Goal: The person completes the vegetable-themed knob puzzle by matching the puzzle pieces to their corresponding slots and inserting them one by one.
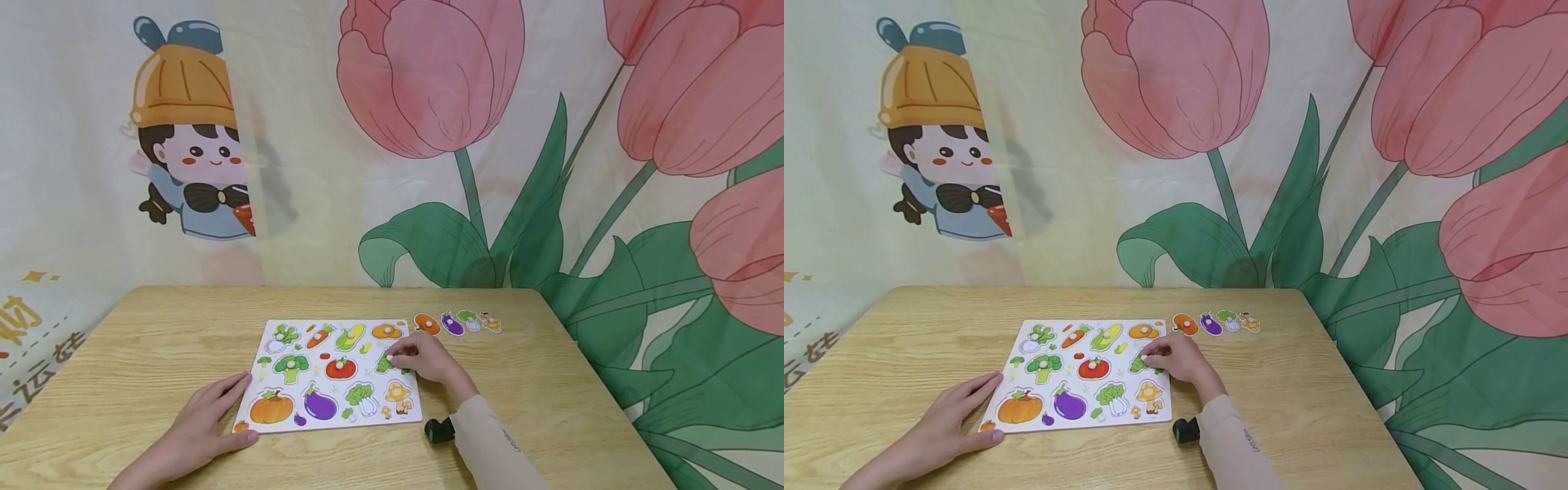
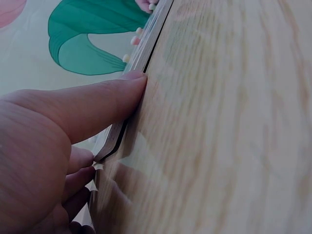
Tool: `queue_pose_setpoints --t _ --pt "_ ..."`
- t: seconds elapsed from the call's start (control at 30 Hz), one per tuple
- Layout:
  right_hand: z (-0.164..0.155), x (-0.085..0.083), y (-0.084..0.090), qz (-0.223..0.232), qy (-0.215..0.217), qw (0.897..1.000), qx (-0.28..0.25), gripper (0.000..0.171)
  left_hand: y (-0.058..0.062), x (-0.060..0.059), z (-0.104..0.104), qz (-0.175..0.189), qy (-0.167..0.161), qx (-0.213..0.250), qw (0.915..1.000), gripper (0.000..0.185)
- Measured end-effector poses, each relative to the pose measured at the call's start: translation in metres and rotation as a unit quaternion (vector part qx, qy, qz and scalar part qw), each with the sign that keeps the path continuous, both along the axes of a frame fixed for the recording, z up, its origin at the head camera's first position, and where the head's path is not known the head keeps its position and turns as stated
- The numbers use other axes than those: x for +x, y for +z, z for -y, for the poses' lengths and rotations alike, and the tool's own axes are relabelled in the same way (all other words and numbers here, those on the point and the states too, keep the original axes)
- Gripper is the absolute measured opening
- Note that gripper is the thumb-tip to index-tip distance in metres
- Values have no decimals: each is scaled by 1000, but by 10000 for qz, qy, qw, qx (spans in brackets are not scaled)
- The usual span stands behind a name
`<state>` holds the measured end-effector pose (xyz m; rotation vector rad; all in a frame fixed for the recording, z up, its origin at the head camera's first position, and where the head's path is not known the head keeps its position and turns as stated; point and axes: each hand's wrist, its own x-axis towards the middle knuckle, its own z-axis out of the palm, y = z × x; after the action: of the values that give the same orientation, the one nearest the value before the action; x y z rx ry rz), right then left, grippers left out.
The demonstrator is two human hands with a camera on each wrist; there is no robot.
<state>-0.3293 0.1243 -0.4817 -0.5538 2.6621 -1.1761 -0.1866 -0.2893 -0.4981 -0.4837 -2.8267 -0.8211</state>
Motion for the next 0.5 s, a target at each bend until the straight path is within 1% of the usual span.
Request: queue_pose_setpoints --t 0.17,0.4,0.5 --pt "-2 0 0 -15 69 10000 -35 14 -1 0 0 41 15 25 10000 99" --pt "-5 -2 -4 92 82 9996 -238 16 -4 -1 1 -97 3 -33 9999 98" --pt "-6 -2 -4 112 107 9995 -284 17 -5 -2 2 -95 -2 -10 10000 98"
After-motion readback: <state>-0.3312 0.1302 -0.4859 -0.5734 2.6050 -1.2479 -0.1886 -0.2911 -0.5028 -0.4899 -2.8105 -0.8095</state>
